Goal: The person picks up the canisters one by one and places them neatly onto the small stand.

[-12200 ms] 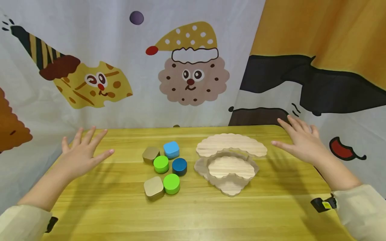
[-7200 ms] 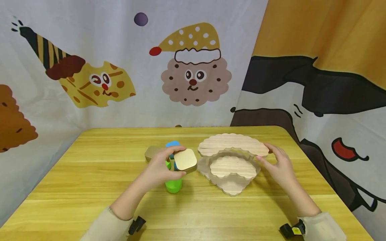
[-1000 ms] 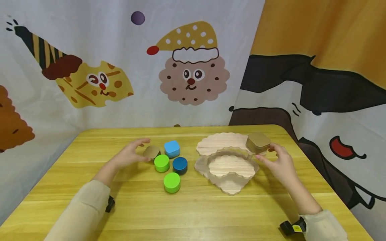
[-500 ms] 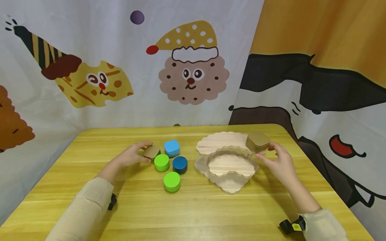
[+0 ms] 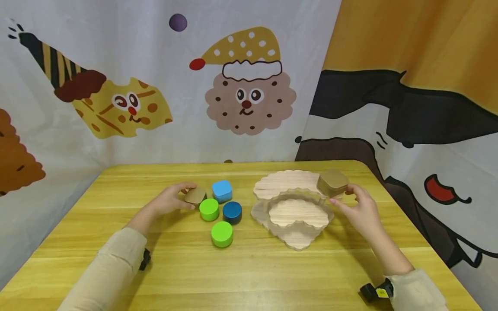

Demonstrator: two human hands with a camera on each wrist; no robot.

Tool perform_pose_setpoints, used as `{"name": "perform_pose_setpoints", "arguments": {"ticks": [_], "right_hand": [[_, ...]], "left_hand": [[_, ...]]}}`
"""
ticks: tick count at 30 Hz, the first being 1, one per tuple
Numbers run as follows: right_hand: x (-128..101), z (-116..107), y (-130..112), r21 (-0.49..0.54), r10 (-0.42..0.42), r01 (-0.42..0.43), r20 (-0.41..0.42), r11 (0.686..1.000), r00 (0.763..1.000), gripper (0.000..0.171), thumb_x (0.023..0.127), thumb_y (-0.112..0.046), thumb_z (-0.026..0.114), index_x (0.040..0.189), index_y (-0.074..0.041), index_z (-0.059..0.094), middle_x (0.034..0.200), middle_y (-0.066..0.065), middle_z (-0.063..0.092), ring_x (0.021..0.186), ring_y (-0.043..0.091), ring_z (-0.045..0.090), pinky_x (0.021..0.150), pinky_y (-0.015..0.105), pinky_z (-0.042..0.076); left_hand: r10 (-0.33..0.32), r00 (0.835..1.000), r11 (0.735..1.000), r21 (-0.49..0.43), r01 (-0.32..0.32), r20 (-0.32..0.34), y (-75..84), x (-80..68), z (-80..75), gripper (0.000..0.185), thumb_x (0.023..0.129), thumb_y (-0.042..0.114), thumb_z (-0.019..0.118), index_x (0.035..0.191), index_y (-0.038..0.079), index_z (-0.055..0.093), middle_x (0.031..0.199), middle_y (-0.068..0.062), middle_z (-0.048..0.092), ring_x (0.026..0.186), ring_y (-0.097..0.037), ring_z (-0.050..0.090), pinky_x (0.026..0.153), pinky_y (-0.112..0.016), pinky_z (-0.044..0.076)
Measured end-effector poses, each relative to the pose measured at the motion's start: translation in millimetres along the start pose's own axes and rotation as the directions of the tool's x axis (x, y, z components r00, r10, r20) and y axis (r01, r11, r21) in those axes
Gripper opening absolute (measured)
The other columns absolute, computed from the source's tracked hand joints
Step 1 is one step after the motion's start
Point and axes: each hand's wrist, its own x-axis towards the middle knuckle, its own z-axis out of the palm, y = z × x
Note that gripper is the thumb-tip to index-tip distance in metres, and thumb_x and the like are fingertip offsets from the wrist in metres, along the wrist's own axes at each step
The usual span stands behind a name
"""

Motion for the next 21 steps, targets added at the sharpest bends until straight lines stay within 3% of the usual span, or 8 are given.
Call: {"name": "perform_pose_setpoints", "arguments": {"ticks": [11,17,21], "right_hand": [[-1.4,1.5,0.9,0.004,0.004,-0.004,-0.002,1.0,1.0,0.051,0.082,-0.027,0.078,0.114,0.006,0.056,0.109,0.024,0.054,0.102,0.039,0.048,0.082,0.055,0.036],[-1.2,1.5,0.6,0.001,-0.001,0.001,-0.007,1.0,1.0,0.051,0.082,-0.027,0.078,0.115,0.006,0.056,0.108,0.025,0.054,0.101,0.039,0.048,0.08,0.054,0.037],[-1.2,1.6,0.5,0.003,0.0,0.0,-0.006,1.0,1.0,0.052,0.082,-0.026,0.078,0.115,0.007,0.056,0.109,0.025,0.054,0.101,0.039,0.049,0.08,0.053,0.037]], "left_hand": [[-0.033,0.996,0.999,-0.045,0.029,-0.085,0.5,-6.7,-5.8,0.069,0.079,0.021,0.081,0.137,0.002,0.048,0.122,-0.017,0.054,0.111,-0.036,0.046,0.083,-0.047,0.041],[-0.067,0.987,0.996,-0.068,0.057,-0.145,10.6,-10.2,-8.2,0.07,0.079,0.025,0.08,0.139,0.008,0.048,0.12,-0.017,0.052,0.106,-0.035,0.049,0.079,-0.043,0.041],[-0.05,0.98,0.998,-0.058,0.039,-0.195,20.5,-12.1,-7.8,0.072,0.078,0.03,0.081,0.138,0.007,0.048,0.118,-0.015,0.053,0.105,-0.032,0.049,0.077,-0.042,0.04]]}}
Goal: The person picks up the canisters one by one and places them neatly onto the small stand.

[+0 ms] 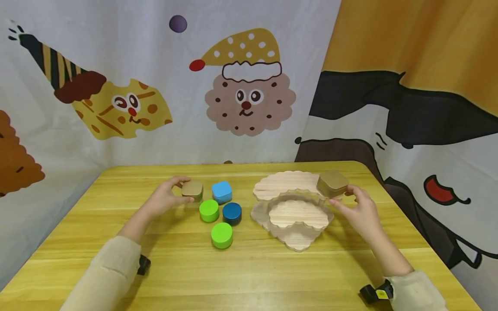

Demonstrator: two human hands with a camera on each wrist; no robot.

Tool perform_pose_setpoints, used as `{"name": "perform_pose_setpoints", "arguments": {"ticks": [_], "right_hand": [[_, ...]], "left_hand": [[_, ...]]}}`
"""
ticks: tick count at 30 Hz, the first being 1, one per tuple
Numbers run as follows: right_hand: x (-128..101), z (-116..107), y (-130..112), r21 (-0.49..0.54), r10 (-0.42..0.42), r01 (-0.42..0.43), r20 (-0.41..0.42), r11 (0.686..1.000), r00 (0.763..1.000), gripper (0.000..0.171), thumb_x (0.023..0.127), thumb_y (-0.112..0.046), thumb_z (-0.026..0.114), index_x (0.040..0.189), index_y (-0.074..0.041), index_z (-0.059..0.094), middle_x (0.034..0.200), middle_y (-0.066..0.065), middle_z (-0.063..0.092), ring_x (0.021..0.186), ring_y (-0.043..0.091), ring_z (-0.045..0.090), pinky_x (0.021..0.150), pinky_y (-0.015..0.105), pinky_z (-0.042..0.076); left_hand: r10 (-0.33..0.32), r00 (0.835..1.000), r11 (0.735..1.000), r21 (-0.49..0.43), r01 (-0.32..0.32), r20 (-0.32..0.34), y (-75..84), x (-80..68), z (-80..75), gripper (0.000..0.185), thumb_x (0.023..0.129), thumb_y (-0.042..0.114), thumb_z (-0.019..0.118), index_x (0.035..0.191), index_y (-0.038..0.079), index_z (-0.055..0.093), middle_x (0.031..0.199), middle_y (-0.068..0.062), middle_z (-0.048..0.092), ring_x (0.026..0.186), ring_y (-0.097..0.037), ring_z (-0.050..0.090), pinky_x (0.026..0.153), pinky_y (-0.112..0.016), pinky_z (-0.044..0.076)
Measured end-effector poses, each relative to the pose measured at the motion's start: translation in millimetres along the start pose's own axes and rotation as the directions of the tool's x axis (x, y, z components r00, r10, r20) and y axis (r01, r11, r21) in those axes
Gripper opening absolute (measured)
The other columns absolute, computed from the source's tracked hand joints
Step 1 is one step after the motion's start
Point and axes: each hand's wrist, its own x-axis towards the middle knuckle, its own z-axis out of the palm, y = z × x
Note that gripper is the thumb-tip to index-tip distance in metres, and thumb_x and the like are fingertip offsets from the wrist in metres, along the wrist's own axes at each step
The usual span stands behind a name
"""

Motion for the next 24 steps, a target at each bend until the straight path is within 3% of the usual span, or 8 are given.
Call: {"name": "perform_pose_setpoints", "arguments": {"ticks": [5,12,24], "right_hand": [[0.3,-0.4,0.2,-0.004,0.002,-0.002,0.003,1.0,1.0,0.051,0.082,-0.027,0.077,0.115,0.006,0.056,0.109,0.025,0.054,0.101,0.039,0.049,0.08,0.053,0.037],[0.3,-0.7,-0.6,0.005,0.006,-0.006,0.004,1.0,1.0,0.05,0.082,-0.025,0.077,0.114,0.006,0.056,0.109,0.025,0.053,0.101,0.04,0.048,0.082,0.055,0.036],[-0.5,-1.1,-2.3,0.005,0.017,-0.017,0.008,1.0,1.0,0.05,0.082,-0.026,0.077,0.115,0.006,0.056,0.109,0.025,0.053,0.101,0.04,0.048,0.082,0.055,0.036]], "left_hand": [[0.025,0.998,0.999,-0.024,-0.026,-0.065,15.6,-2.6,5.3,0.072,0.077,0.029,0.082,0.137,0.007,0.05,0.117,-0.012,0.055,0.105,-0.032,0.048,0.075,-0.041,0.039],[0.067,0.99,0.995,-0.068,-0.076,-0.125,40.5,-5.8,14.9,0.068,0.076,0.023,0.084,0.134,0.005,0.053,0.119,-0.012,0.056,0.103,-0.032,0.048,0.082,-0.046,0.04],[0.127,0.977,0.979,-0.138,-0.152,-0.173,93.0,-12.8,30.9,0.065,0.073,0.02,0.085,0.13,0.006,0.057,0.121,-0.006,0.058,0.102,-0.023,0.048,0.081,-0.041,0.037]]}}
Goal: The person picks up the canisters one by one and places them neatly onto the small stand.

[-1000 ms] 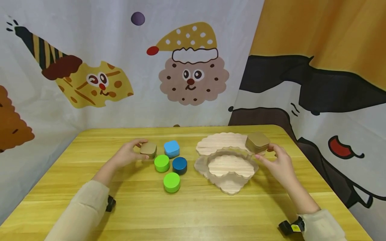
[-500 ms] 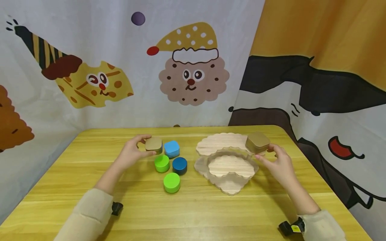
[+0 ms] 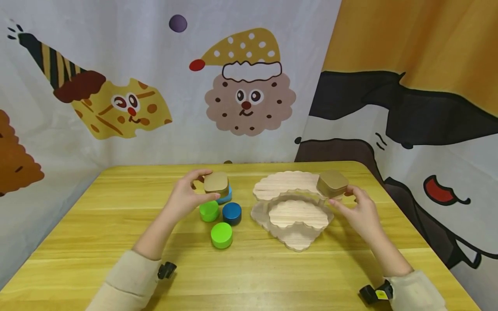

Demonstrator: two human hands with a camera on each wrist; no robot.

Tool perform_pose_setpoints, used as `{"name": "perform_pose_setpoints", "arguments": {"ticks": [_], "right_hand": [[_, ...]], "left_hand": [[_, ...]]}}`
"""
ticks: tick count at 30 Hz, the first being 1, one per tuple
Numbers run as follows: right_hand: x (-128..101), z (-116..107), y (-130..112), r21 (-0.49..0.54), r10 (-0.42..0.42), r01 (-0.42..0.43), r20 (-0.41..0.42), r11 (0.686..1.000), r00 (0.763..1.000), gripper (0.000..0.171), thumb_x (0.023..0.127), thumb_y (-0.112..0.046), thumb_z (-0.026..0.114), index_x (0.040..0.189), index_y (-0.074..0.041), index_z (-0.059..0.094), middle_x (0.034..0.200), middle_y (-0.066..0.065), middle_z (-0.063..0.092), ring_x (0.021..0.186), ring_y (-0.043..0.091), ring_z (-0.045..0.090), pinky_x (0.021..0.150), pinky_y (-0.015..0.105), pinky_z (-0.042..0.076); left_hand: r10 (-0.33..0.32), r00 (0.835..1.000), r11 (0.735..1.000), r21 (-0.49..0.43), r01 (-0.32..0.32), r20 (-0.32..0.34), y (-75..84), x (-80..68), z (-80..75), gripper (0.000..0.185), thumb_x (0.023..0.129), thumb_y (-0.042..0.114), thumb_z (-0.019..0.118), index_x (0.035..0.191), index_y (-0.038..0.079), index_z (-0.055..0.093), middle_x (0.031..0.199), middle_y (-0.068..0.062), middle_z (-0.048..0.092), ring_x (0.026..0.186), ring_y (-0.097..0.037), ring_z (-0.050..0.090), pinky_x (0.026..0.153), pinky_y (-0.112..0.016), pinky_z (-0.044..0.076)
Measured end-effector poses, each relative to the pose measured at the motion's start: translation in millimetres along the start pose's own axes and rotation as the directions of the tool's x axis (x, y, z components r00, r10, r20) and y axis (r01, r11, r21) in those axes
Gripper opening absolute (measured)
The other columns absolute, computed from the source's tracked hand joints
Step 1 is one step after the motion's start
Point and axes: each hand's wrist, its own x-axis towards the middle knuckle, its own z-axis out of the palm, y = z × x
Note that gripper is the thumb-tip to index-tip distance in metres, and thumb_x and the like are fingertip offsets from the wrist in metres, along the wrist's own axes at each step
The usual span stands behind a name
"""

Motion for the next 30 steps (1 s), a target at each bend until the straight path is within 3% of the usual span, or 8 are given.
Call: {"name": "perform_pose_setpoints", "arguments": {"ticks": [14,25,30], "right_hand": [[-0.2,1.2,1.3,0.002,-0.016,0.016,-0.006,1.0,1.0,0.048,0.082,-0.024,0.078,0.113,0.005,0.056,0.107,0.024,0.054,0.1,0.038,0.049,0.08,0.053,0.036],[0.2,1.9,2.1,-0.023,-0.022,0.022,-0.014,0.999,1.0,0.049,0.083,-0.027,0.077,0.114,0.004,0.056,0.102,0.021,0.054,0.093,0.035,0.049,0.071,0.041,0.035],[-0.4,2.1,2.0,-0.047,-0.032,0.03,-0.025,0.998,0.999,0.046,0.083,-0.027,0.077,0.112,0.001,0.057,0.093,0.017,0.052,0.08,0.029,0.045,0.061,0.033,0.031]], "left_hand": [[0.05,0.999,0.996,-0.077,-0.05,0.004,56.2,0.7,39.2,0.064,0.071,0.019,0.087,0.128,0.012,0.059,0.118,0.001,0.059,0.101,-0.02,0.049,0.081,-0.041,0.038],[0.128,0.992,0.984,-0.122,-0.127,0.004,82.4,8.1,71.1,0.064,0.071,0.022,0.087,0.127,0.013,0.06,0.117,0.008,0.059,0.099,-0.012,0.049,0.081,-0.036,0.04],[0.139,0.99,0.982,-0.134,-0.136,0.013,90.7,12.9,82.8,0.064,0.07,0.023,0.087,0.128,0.014,0.06,0.115,0.007,0.058,0.097,-0.015,0.051,0.062,-0.028,0.042]]}}
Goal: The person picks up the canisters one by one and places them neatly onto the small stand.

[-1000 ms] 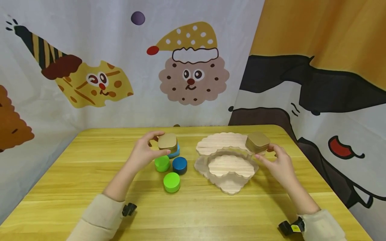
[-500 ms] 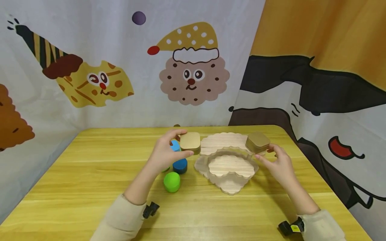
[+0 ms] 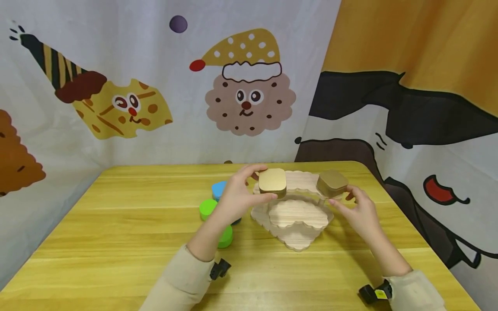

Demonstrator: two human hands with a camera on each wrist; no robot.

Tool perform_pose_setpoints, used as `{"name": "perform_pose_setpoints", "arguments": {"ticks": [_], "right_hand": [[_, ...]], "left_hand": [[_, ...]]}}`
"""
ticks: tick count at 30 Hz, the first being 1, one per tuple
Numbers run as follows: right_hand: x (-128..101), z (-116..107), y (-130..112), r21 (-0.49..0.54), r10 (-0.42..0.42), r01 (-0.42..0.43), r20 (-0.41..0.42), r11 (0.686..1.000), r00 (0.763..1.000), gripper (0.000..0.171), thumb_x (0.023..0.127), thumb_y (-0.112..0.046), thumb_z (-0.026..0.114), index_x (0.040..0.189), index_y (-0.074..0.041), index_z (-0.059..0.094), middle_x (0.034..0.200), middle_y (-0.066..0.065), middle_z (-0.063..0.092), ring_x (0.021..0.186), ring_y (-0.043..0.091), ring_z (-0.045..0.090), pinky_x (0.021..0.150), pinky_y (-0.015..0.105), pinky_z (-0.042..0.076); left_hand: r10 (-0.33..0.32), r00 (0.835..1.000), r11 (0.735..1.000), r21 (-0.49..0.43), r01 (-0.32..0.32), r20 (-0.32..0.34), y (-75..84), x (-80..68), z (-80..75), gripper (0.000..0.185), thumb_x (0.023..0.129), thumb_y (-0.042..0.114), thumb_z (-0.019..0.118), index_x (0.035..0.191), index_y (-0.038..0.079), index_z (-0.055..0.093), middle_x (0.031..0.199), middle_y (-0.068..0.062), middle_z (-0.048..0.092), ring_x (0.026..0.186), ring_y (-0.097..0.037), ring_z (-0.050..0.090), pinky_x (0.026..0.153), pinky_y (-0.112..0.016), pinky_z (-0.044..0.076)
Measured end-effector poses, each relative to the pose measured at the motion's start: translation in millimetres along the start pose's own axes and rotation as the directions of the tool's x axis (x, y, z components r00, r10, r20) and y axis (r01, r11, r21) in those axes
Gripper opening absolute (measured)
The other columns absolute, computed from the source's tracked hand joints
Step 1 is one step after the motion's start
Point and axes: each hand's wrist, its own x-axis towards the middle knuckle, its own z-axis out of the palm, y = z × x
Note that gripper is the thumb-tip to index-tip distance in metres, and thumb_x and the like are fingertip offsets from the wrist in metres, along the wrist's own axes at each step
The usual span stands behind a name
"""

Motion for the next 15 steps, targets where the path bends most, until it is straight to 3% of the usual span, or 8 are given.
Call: {"name": "perform_pose_setpoints", "arguments": {"ticks": [3,15], "right_hand": [[-0.1,0.6,0.1,-0.008,-0.01,0.01,-0.002,1.0,1.0,0.044,0.082,-0.027,0.077,0.112,0.0,0.057,0.09,0.015,0.051,0.075,0.027,0.043,0.059,0.032,0.03],[0.4,1.5,1.9,-0.019,-0.036,0.035,-0.026,0.999,0.999,0.042,0.081,-0.023,0.078,0.11,-0.001,0.058,0.08,0.01,0.047,0.063,0.021,0.037,0.052,0.03,0.03]], "left_hand": [[-0.018,1.0,1.0,-0.019,0.018,0.005,2.2,3.2,6.6,0.065,0.07,0.022,0.088,0.128,0.015,0.06,0.114,0.006,0.058,0.098,-0.018,0.051,0.054,-0.026,0.041],[-0.038,0.999,0.999,0.02,0.037,0.012,1.8,22.0,30.9,0.065,0.07,0.026,0.087,0.128,0.013,0.06,0.116,0.004,0.059,0.098,-0.016,0.052,0.07,-0.028,0.046]]}}
